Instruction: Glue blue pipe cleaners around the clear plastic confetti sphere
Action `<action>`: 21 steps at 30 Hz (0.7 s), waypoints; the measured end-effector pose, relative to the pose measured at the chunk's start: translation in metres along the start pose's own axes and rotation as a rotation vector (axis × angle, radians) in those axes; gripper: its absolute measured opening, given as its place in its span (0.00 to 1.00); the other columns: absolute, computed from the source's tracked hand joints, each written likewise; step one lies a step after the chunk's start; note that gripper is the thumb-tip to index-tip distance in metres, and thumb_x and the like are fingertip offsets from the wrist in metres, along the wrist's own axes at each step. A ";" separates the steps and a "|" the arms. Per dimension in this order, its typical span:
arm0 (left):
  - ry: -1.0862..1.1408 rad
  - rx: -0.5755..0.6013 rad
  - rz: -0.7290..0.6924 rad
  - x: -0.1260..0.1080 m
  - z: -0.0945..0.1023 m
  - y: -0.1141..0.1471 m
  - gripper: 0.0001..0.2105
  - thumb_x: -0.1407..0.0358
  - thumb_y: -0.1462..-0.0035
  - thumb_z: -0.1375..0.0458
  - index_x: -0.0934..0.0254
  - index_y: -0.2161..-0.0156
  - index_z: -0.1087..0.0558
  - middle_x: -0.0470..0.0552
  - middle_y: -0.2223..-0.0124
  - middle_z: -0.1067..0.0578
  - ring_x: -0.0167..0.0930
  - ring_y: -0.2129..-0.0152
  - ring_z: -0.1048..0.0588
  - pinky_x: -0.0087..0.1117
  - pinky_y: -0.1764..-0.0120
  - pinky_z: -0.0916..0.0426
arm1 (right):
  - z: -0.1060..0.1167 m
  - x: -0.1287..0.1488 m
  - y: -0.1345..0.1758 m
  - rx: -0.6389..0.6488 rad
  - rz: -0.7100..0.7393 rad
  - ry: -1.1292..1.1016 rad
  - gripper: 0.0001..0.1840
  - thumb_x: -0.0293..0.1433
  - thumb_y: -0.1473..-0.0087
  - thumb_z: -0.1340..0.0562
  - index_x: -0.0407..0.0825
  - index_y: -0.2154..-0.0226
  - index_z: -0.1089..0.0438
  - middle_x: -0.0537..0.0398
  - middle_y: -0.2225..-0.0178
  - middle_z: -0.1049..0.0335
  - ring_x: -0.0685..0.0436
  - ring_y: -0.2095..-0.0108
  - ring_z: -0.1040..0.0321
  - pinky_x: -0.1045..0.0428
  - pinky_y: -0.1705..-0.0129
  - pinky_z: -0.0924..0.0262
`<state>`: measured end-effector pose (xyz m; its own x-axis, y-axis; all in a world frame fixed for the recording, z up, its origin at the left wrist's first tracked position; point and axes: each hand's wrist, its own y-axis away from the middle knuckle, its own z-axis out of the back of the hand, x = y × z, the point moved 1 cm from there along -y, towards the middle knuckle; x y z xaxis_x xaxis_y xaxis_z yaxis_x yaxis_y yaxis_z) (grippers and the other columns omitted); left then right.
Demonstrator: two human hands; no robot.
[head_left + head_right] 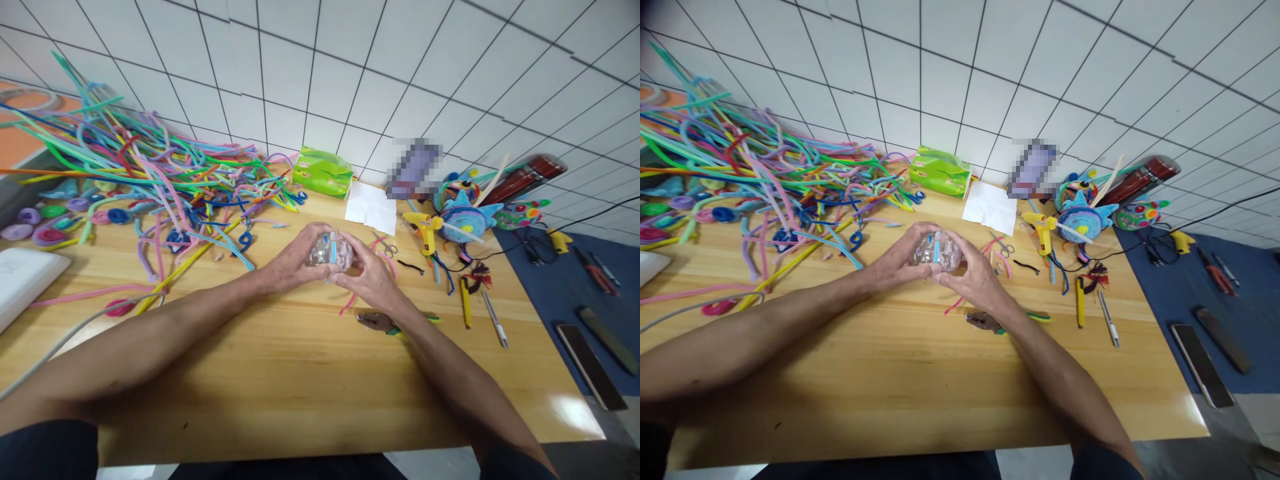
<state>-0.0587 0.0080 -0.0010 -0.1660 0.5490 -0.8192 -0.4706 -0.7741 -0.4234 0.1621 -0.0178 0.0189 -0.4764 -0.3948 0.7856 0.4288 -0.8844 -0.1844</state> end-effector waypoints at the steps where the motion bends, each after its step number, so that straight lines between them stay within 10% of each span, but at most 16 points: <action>1: 0.035 -0.014 0.083 -0.004 0.002 -0.002 0.31 0.50 0.39 0.35 0.62 0.38 0.36 0.60 0.39 0.30 0.44 0.42 0.29 0.47 0.37 0.33 | 0.001 0.000 0.000 0.011 0.026 0.057 0.52 0.37 0.46 0.25 0.56 0.26 0.46 0.42 0.30 0.36 0.29 0.32 0.35 0.31 0.31 0.36; 7: 0.395 -0.107 0.490 -0.014 0.011 -0.013 0.22 0.44 0.39 0.38 0.62 0.56 0.27 0.49 0.57 0.25 0.37 0.57 0.26 0.36 0.54 0.32 | -0.003 0.001 0.005 -0.007 0.235 0.431 0.74 0.32 0.50 0.21 0.60 0.21 0.73 0.38 0.22 0.54 0.27 0.23 0.53 0.28 0.26 0.45; 13: 0.692 -0.110 0.686 -0.012 -0.002 -0.012 0.25 0.43 0.50 0.32 0.63 0.61 0.27 0.49 0.62 0.24 0.34 0.66 0.26 0.34 0.62 0.35 | -0.007 0.005 0.008 -0.074 0.195 0.454 0.60 0.34 0.47 0.23 0.58 0.24 0.56 0.39 0.28 0.39 0.27 0.30 0.37 0.30 0.34 0.32; 21: 0.458 -0.129 0.598 -0.023 0.000 -0.009 0.26 0.39 0.46 0.36 0.62 0.63 0.31 0.44 0.65 0.29 0.31 0.67 0.30 0.33 0.63 0.38 | -0.007 0.012 0.008 -0.125 0.098 0.232 0.51 0.36 0.51 0.22 0.57 0.30 0.42 0.43 0.31 0.34 0.31 0.34 0.31 0.33 0.34 0.32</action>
<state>-0.0509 0.0030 0.0216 0.0282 -0.1388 -0.9899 -0.3039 -0.9446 0.1238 0.1546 -0.0310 0.0224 -0.6068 -0.5134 0.6068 0.3899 -0.8575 -0.3357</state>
